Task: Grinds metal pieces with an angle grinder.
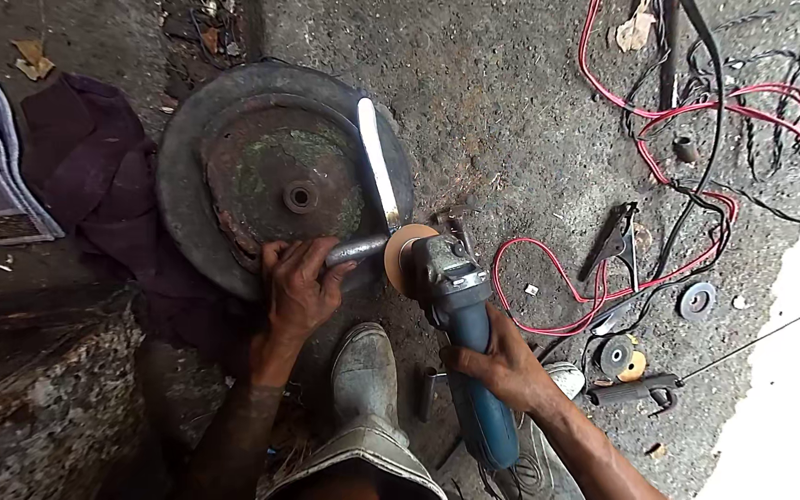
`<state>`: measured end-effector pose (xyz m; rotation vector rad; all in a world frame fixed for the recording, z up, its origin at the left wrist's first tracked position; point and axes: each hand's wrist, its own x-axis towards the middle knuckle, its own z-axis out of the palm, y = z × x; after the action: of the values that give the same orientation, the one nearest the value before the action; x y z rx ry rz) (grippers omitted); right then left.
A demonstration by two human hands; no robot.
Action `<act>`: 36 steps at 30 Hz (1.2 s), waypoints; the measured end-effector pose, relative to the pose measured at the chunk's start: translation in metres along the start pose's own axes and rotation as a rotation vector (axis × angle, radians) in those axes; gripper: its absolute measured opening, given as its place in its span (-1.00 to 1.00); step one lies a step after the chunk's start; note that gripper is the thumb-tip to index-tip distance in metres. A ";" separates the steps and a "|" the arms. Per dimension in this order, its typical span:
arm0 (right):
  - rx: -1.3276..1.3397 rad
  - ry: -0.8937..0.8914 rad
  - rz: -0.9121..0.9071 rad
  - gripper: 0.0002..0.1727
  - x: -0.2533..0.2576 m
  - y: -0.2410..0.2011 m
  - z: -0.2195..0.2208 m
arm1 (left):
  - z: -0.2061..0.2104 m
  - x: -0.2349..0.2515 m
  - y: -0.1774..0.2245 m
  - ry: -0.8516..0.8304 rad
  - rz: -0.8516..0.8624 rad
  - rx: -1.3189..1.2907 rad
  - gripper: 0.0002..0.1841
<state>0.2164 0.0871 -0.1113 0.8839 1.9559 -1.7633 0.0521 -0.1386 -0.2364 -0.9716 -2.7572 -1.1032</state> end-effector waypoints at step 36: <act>-0.006 0.065 -0.025 -0.33 -0.013 0.014 0.006 | 0.014 -0.017 0.019 0.234 -0.011 -0.022 -0.55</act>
<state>0.2341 0.0787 -0.1144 0.9301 2.0200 -1.7629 0.0794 -0.1286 -0.2395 -0.7743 -2.5721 -1.1686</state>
